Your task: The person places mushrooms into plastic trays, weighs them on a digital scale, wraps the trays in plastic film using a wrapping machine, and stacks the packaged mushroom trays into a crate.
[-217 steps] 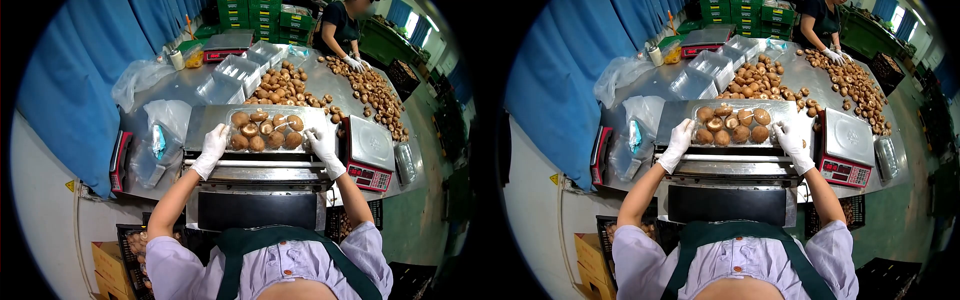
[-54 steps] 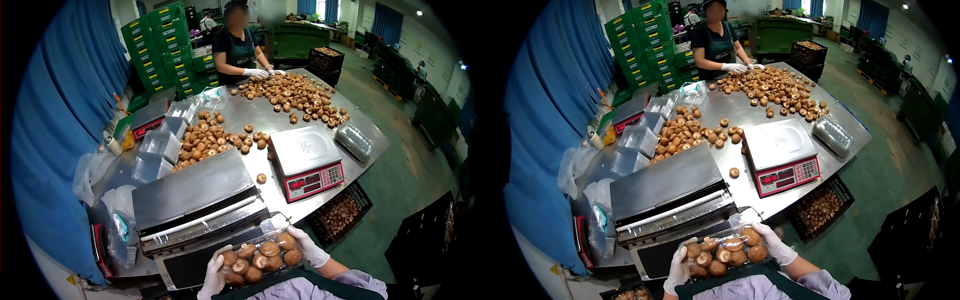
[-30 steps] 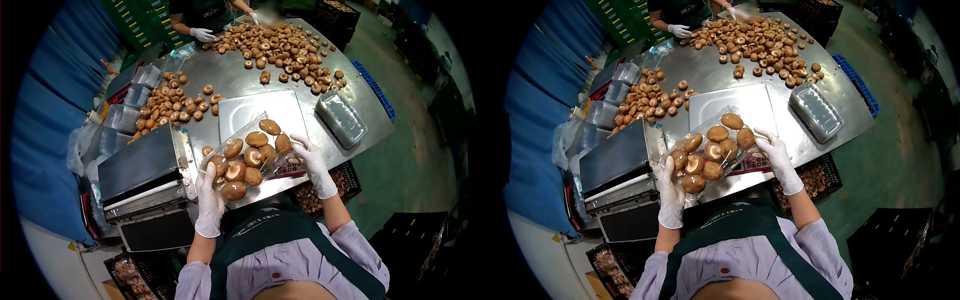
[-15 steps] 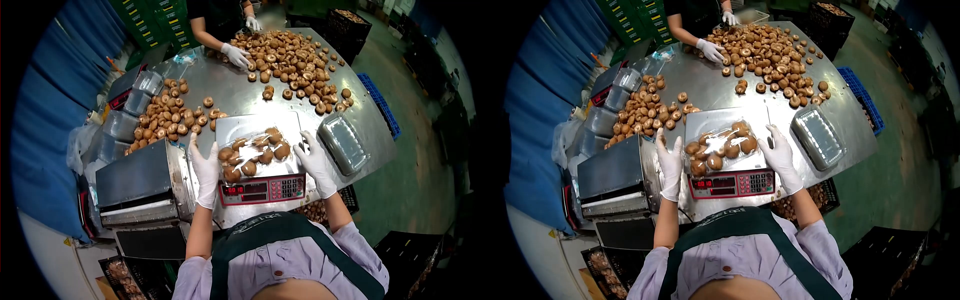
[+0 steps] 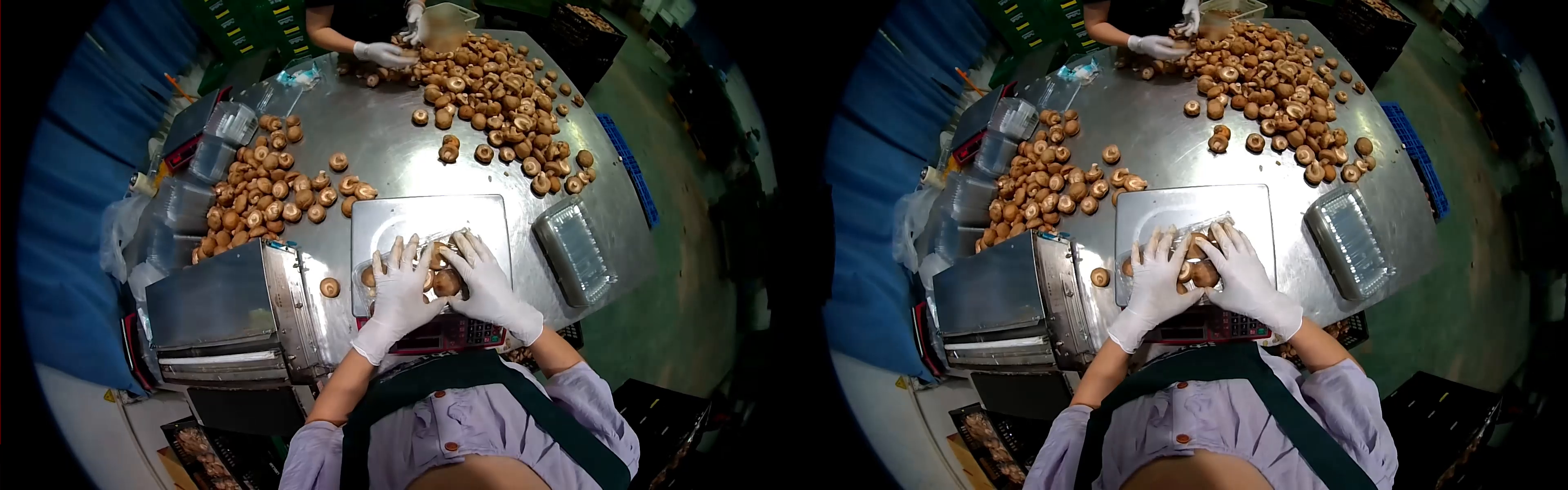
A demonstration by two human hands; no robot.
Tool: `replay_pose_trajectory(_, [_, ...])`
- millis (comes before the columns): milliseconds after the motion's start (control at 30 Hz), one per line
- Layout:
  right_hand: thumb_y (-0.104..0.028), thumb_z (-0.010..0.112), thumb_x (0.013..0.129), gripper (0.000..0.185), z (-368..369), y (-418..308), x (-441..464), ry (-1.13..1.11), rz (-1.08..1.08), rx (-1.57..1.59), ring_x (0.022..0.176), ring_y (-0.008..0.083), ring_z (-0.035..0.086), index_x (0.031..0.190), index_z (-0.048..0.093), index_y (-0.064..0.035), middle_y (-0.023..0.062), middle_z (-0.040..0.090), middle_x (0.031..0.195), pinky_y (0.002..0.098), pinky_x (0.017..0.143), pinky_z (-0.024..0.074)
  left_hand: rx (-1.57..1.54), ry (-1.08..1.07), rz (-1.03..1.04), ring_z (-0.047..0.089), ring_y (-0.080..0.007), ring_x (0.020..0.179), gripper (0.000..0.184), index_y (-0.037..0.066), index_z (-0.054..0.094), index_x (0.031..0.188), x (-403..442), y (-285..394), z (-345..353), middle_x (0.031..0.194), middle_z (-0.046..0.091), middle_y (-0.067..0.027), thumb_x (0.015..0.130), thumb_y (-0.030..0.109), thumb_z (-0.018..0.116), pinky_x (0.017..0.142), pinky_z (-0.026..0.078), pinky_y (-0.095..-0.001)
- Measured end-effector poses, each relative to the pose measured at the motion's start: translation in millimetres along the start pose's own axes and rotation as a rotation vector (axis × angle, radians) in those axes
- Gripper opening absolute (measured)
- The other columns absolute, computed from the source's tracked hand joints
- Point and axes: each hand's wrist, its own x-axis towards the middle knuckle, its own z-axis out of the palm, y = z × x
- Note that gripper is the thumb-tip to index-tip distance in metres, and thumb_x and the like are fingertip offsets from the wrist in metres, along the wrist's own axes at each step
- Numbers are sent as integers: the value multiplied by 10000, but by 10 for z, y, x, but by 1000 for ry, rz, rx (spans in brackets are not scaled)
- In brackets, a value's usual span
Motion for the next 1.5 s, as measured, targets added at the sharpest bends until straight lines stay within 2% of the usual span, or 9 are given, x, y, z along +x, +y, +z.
replay_pose_trajectory(267, [-184,706,593,747,160,-74,14,79,32,-120,1247,426,332,1284,439,-87,245,387,1319,518,1060,246,4,89,-25,300,-385,1280,712,76,473,1274,18,71,101,1337,408,-172,630,321,651,1026,135,-610])
replay_pose_trajectory(433, [-28,645,605,671,260,35,12,217,83,-68,1201,369,418,1252,479,-92,193,457,1282,442,1015,350,13,232,-10,355,-403,1240,514,56,559,1178,11,35,231,1271,500,-117,677,167,538,1022,160,-610])
replay_pose_trajectory(533, [26,615,598,649,221,92,-58,265,60,19,1181,337,456,1227,508,-94,167,475,1284,392,982,402,1,200,10,363,-382,1238,480,70,575,1179,-5,2,194,1308,482,-97,708,153,538,1014,201,-587])
replay_pose_trajectory(667, [-2,592,609,631,76,122,-74,172,86,175,1201,338,443,1226,519,-109,167,463,1312,365,1010,389,-35,169,15,343,-391,1258,491,79,571,1193,-34,3,104,1313,483,-97,716,197,553,1032,180,-589])
replay_pose_trajectory(833, [-20,577,631,620,13,148,-51,138,191,401,1247,319,417,1243,515,-103,183,453,1326,344,1043,348,1,66,23,278,-403,1290,690,53,505,1255,-30,21,45,1347,425,-125,678,411,630,1026,150,-620])
replay_pose_trajectory(1167, [-117,614,703,575,113,131,77,300,382,456,1107,273,562,1266,500,-99,175,528,1256,304,954,442,11,-53,-1,286,-410,1285,659,48,521,1246,71,23,-47,1350,435,-118,736,459,594,1030,139,-624])
replay_pose_trajectory(1233, [-118,616,704,570,31,65,104,265,429,475,1091,271,573,1262,503,-91,174,551,1226,303,942,451,-10,-116,-85,227,-398,1322,663,51,507,1262,89,83,-82,1372,421,-102,770,495,538,1022,125,-644])
replay_pose_trajectory(1367, [-105,616,712,545,106,104,87,336,384,455,1038,263,607,1247,518,-85,169,608,1137,299,908,472,-13,-88,-62,240,-397,1318,604,54,529,1241,69,38,45,1378,422,-83,783,448,526,1024,127,-646])
replay_pose_trajectory(1500, [-44,596,715,501,197,138,73,370,391,486,1023,233,617,1214,552,-68,162,617,1129,284,900,472,61,40,-36,277,-380,1306,481,90,558,1214,24,-1,208,1358,454,-49,789,313,529,1036,155,-613])
